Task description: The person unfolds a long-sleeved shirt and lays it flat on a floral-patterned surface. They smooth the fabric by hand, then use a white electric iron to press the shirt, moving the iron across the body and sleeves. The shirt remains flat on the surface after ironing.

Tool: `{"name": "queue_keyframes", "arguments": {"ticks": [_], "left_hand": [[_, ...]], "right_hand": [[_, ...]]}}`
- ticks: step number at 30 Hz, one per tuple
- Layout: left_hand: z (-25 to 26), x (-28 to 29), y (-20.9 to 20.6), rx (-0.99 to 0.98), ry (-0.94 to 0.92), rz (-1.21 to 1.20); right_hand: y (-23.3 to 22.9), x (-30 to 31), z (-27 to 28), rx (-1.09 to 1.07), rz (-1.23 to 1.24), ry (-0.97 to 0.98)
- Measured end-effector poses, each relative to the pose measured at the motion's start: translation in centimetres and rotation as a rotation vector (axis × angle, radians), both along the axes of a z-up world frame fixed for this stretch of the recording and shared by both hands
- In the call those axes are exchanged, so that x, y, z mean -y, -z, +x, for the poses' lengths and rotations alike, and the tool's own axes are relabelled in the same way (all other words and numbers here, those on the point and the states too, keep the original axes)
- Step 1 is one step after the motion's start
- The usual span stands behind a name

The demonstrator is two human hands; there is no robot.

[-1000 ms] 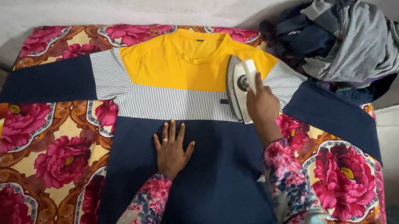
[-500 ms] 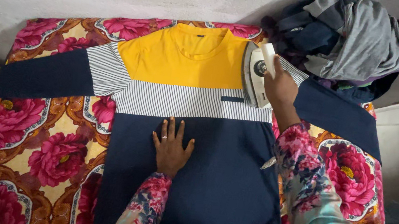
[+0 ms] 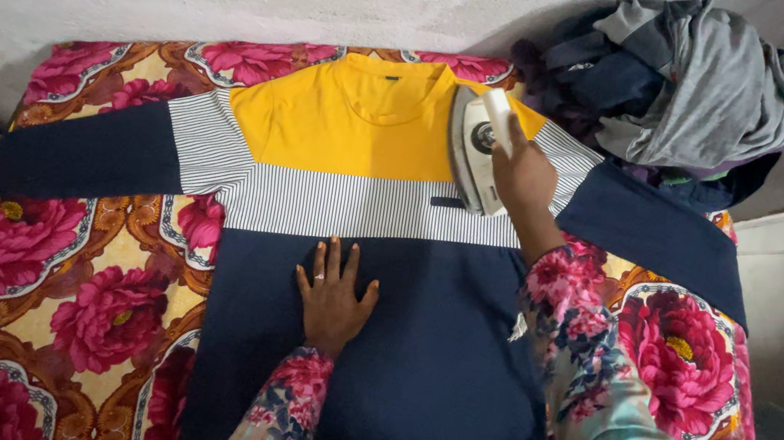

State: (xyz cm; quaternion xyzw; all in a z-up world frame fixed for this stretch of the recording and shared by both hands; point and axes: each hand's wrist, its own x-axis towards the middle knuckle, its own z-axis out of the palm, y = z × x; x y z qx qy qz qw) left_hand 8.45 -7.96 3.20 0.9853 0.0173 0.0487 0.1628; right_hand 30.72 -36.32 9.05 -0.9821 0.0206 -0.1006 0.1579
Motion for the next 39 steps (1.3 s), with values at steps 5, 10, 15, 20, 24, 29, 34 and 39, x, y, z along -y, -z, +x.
{"name": "queue_keyframes", "arguments": {"ticks": [5,10,15,20,24,29,34,39], "left_hand": [[0.1,-0.1,0.2,0.006,0.017,0.015],[0.0,-0.1,0.1,-0.007,0.009,-0.012],[0.0,-0.2,0.1,-0.041,0.006,-0.029],[0.2,-0.1,0.2,-0.026,0.011,-0.016],[0.0,-0.1,0.2,-0.007,0.005,-0.004],[0.0,-0.2,0.0,-0.007,0.015,-0.013],[0.1,-0.2,-0.2,-0.020,0.027,-0.035],[0.0,-0.2,-0.4,-0.014,0.012,-0.039]], "right_hand": [[0.1,1.3,1.6,0.038,-0.019,-0.037],[0.3,-0.4,0.1,-0.023,0.023,-0.061],[0.4,-2.0,-0.8,0.028,0.032,-0.078],[0.3,-0.4,0.8,0.047,-0.012,-0.013],[0.0,1.5,1.4,0.042,-0.033,0.011],[-0.3,0.9,-0.6,0.035,0.013,-0.038],[-0.5,-0.7,-3.5,0.068,0.023,-0.109],[-1.3,-0.5,-2.7,0.034,-0.004,-0.041]]}}
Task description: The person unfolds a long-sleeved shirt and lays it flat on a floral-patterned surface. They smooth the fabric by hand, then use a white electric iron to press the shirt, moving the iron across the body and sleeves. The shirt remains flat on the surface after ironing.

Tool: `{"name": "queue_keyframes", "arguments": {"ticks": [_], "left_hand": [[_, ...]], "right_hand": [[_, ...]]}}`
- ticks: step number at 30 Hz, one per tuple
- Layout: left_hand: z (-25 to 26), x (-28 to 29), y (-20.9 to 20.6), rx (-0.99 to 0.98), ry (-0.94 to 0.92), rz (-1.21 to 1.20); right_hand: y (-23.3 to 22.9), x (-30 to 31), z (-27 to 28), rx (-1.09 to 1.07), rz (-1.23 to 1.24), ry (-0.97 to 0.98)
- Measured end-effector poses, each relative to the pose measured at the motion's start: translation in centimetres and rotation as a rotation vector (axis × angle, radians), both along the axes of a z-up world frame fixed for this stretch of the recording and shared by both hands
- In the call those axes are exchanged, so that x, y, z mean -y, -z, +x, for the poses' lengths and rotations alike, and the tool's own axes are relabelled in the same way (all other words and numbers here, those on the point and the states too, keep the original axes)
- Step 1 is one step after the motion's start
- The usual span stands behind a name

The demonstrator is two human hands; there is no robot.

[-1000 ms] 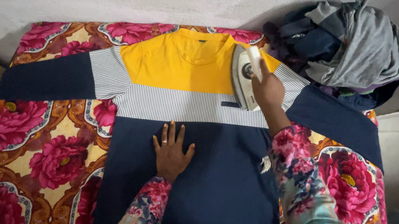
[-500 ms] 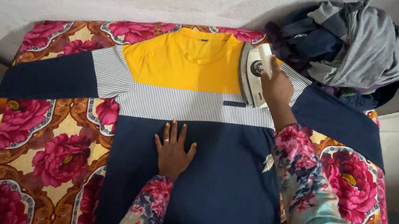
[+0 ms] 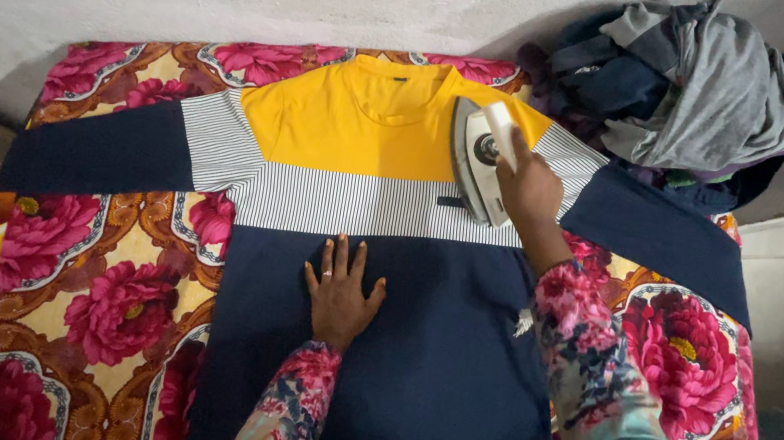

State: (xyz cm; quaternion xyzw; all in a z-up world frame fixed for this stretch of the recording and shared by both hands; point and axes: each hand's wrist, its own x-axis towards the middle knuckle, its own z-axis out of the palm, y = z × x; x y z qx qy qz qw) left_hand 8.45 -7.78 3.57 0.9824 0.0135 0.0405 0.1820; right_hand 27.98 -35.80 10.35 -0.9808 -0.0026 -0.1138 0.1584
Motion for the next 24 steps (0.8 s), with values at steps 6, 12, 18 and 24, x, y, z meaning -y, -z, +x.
{"name": "queue_keyframes", "arguments": {"ticks": [6,12,18,24], "left_hand": [[-0.1,0.0,0.0,0.006,-0.006,0.025],[-0.1,0.0,0.7,0.033,0.008,0.020],[-0.1,0.0,1.0,0.034,0.003,0.012],[0.1,-0.1,0.6,-0.010,0.004,0.020]], "right_hand": [[-0.2,-0.1,-1.1,-0.006,0.023,-0.052],[0.1,-0.5,-4.7,-0.054,0.036,-0.091],[-0.4,-0.8,-3.5,-0.026,0.075,-0.134],[-0.7,-1.2,-6.2,-0.075,0.024,-0.145]]}}
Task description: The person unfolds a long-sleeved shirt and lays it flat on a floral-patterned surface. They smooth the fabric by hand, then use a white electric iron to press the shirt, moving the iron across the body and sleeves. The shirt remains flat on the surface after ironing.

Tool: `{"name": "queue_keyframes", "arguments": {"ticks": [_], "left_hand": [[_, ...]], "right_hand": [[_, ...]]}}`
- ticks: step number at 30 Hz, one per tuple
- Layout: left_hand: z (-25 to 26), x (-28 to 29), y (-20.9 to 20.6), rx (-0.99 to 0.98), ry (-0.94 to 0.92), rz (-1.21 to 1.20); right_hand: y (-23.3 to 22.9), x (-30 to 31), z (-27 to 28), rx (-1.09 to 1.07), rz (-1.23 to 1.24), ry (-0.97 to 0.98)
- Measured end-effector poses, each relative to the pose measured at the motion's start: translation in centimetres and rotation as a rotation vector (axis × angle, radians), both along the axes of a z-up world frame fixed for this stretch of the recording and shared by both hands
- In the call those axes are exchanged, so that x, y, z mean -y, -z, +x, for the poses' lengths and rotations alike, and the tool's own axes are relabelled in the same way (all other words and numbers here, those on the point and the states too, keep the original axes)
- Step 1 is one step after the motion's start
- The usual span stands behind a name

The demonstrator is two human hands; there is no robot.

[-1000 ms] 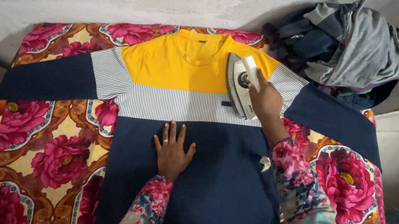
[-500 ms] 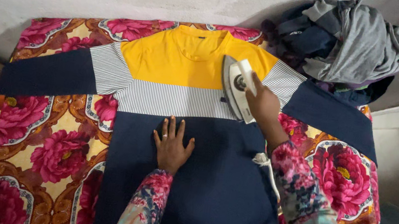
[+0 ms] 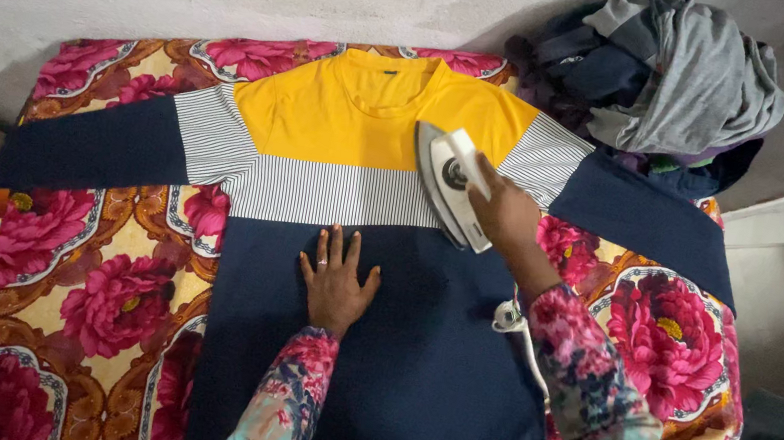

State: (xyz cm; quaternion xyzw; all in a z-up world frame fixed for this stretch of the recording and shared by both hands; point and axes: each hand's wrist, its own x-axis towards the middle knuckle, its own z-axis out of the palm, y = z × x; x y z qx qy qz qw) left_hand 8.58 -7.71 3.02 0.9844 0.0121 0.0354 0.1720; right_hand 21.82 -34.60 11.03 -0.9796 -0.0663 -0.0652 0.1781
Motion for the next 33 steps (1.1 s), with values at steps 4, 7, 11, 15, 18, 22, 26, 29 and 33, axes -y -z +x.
{"name": "queue_keyframes", "arguments": {"ticks": [4,7,11,15,18,22,26,29,33], "left_hand": [[-0.2,0.0,0.1,-0.028,-0.005,-0.003],[-0.2,0.0,0.3,0.007,0.006,-0.013],[-0.2,0.1,0.4,0.027,-0.002,0.005],[-0.1,0.1,0.4,0.003,-0.003,0.022],[-0.1,0.3,0.4,0.005,-0.008,0.017],[-0.2,0.1,0.7,0.057,-0.002,0.010],[-0.3,0.2,0.9,0.055,-0.006,0.012],[-0.2,0.1,0.9,0.011,-0.012,0.010],[-0.1,0.2,0.9,0.007,-0.009,0.027]], "right_hand": [[-0.2,0.0,-1.0,-0.008,-0.031,-0.015],[-0.5,0.1,0.2,0.037,0.013,-0.042],[-0.8,0.2,0.4,-0.022,-0.021,-0.065],[-0.6,0.2,-2.8,0.017,-0.107,-0.104],[-0.7,0.4,-4.3,0.075,-0.154,-0.139],[-0.8,0.4,-4.1,-0.008,-0.149,-0.113],[-0.7,0.6,-5.4,0.049,-0.036,-0.163],[-0.8,0.5,-8.3,0.014,-0.048,-0.117],[-1.5,0.5,-9.8,0.044,-0.037,-0.128]]}}
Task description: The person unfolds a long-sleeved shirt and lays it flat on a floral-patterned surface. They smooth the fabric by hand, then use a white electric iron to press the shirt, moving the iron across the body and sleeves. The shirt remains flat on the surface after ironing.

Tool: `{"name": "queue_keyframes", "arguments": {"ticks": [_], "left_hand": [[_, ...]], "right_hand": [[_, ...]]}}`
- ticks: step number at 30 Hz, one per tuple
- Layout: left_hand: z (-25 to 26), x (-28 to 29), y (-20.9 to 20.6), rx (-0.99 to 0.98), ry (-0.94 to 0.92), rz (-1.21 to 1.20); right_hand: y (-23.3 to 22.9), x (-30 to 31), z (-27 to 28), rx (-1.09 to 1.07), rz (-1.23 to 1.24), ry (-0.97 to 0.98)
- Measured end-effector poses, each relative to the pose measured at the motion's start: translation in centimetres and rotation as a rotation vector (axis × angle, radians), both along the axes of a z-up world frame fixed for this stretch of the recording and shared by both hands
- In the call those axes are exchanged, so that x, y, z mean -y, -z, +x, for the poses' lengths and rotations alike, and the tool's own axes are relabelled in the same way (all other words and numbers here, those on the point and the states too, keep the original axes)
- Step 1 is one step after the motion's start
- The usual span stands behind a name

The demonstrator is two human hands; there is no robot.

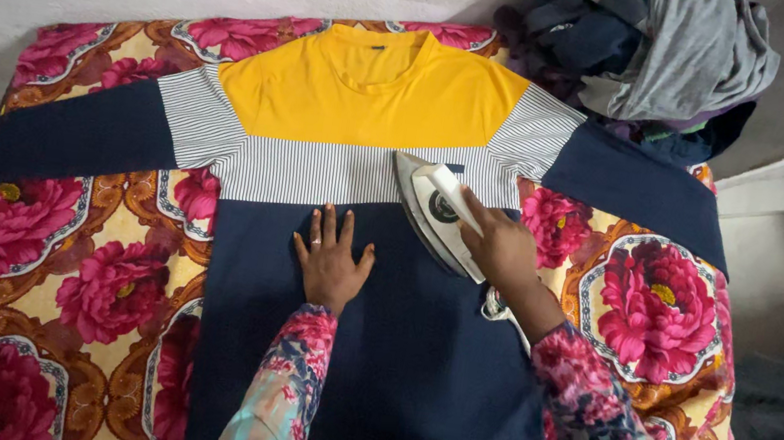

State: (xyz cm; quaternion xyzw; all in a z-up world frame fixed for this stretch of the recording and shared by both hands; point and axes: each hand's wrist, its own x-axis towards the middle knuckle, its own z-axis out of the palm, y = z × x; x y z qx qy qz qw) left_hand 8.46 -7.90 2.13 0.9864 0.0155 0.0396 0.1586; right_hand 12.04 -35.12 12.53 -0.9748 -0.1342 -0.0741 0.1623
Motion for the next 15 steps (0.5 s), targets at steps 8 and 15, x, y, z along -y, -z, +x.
{"name": "queue_keyframes", "arguments": {"ticks": [8,15], "left_hand": [[-0.2,0.0,0.4,0.020,-0.001,0.017],[-0.1,0.0,0.6,0.007,0.005,0.014]], "right_hand": [[-0.5,-0.2,-2.6,0.001,0.022,0.034],[-0.9,-0.5,-3.2,-0.107,-0.033,0.063]]}}
